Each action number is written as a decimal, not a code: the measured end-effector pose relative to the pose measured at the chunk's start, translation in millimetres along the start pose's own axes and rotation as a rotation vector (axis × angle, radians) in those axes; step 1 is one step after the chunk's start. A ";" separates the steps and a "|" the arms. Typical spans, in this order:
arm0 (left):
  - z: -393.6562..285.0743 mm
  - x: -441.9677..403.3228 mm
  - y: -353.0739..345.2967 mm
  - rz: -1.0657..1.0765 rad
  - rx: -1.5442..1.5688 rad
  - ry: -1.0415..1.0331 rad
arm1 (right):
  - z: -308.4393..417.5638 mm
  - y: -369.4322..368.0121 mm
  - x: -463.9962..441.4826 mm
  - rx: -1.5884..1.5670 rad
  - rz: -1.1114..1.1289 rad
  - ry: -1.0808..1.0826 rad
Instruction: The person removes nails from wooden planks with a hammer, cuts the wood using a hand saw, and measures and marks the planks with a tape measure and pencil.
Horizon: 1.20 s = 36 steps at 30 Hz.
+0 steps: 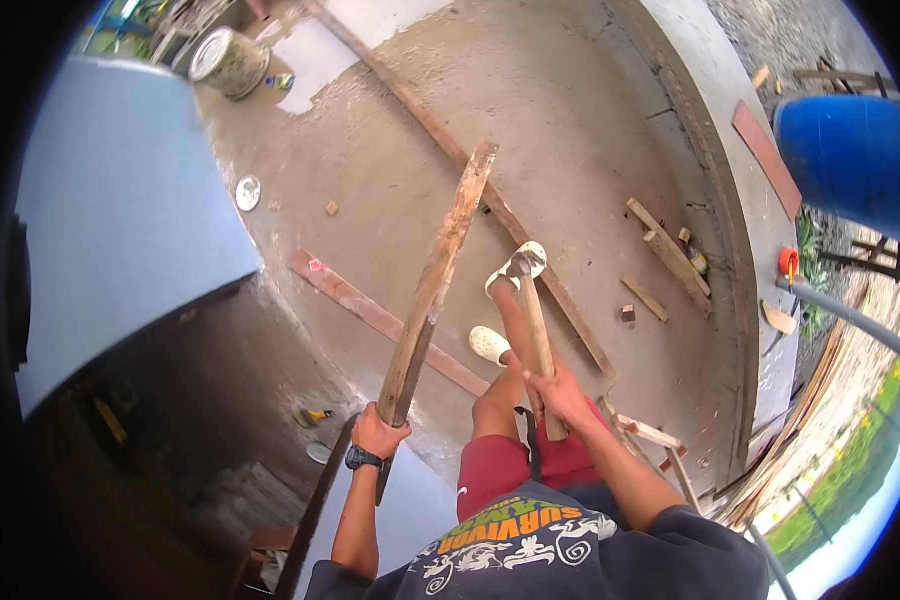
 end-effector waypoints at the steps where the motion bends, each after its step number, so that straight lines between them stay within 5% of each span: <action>1: -18.6 -9.2 15.2 -0.005 -0.081 -0.030 | 4.9 8.4 -14.7 -0.021 -0.042 0.015; 9: -137.2 -107.3 64.0 0.007 -0.459 -0.207 | 84.7 107.4 -151.7 -0.242 -0.282 0.188; 19: -136.7 -185.5 125.8 0.006 -0.722 -0.197 | 137.8 171.3 -261.6 -0.189 -0.422 0.077; 25: -133.1 -227.2 140.2 0.042 -0.741 -0.212 | 162.6 182.9 -296.4 -0.446 -0.700 0.376; 27: -134.6 -235.9 144.3 0.046 -0.759 -0.211 | 149.1 170.6 -316.1 -0.375 -0.944 0.489; 29: -142.1 -237.7 149.1 0.048 -0.757 -0.241 | 111.9 138.4 -353.4 -0.266 -0.940 0.380; 31: -129.1 -231.8 152.4 0.074 -0.766 -0.212 | 65.8 82.8 -403.8 -0.178 -0.267 -0.068; 36: -133.1 -237.4 161.5 0.094 -0.774 -0.166 | 125.7 130.3 -332.1 -0.187 -0.338 0.076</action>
Point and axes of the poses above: each hand's wrist, its own x-axis away from the middle knuckle, its own y-axis out of the back of the hand, z = x × y, the point moved 10 cm from there along -x, towards the middle knuckle, and after that the axes turned 3 degrees about x, right-handed, at the moved point
